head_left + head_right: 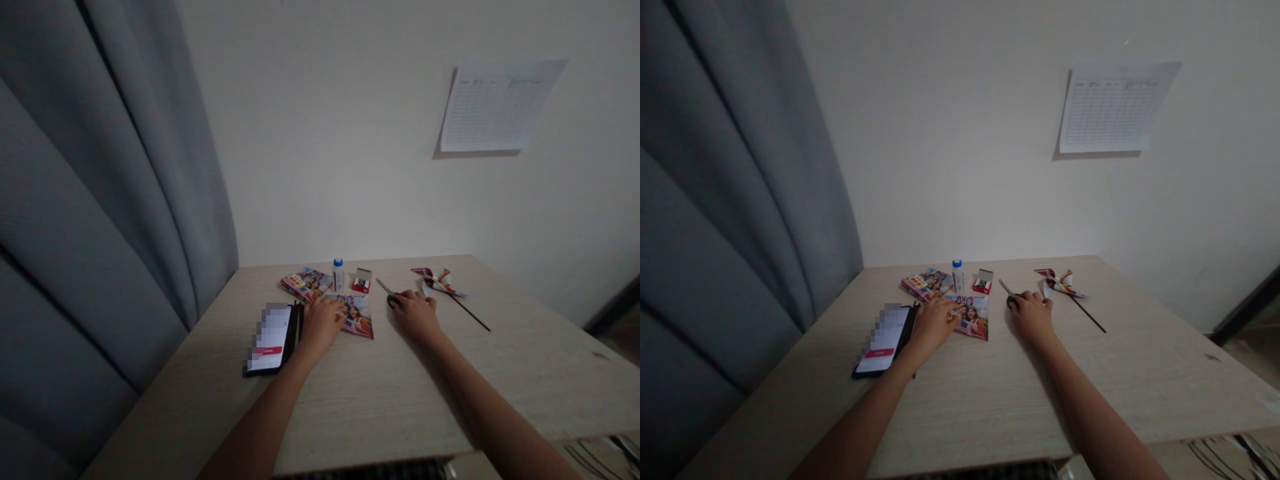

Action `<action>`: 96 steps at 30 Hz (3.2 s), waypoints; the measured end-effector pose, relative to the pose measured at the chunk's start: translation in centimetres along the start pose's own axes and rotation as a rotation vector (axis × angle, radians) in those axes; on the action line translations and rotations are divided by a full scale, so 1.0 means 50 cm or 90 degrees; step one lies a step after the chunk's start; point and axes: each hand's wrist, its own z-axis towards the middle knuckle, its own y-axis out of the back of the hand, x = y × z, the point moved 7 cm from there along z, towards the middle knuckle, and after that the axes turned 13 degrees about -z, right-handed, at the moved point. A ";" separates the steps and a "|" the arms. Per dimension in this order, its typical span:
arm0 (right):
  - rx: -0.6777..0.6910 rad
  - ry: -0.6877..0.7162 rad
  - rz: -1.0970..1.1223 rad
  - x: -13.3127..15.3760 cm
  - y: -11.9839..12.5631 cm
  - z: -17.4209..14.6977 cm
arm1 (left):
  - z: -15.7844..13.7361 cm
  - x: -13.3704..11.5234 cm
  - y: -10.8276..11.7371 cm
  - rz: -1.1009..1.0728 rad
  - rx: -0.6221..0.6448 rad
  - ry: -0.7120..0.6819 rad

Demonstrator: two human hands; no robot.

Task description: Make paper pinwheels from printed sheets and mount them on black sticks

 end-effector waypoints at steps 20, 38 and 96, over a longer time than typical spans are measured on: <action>-0.200 0.299 0.217 0.097 0.046 -0.034 | -0.018 0.001 -0.075 0.030 0.174 -0.079; 0.023 0.316 0.248 0.147 -0.014 -0.054 | -0.036 0.033 -0.089 0.091 0.228 -0.025; -0.053 0.310 0.487 0.240 -0.015 0.143 | -0.052 0.092 -0.021 0.095 0.069 -0.030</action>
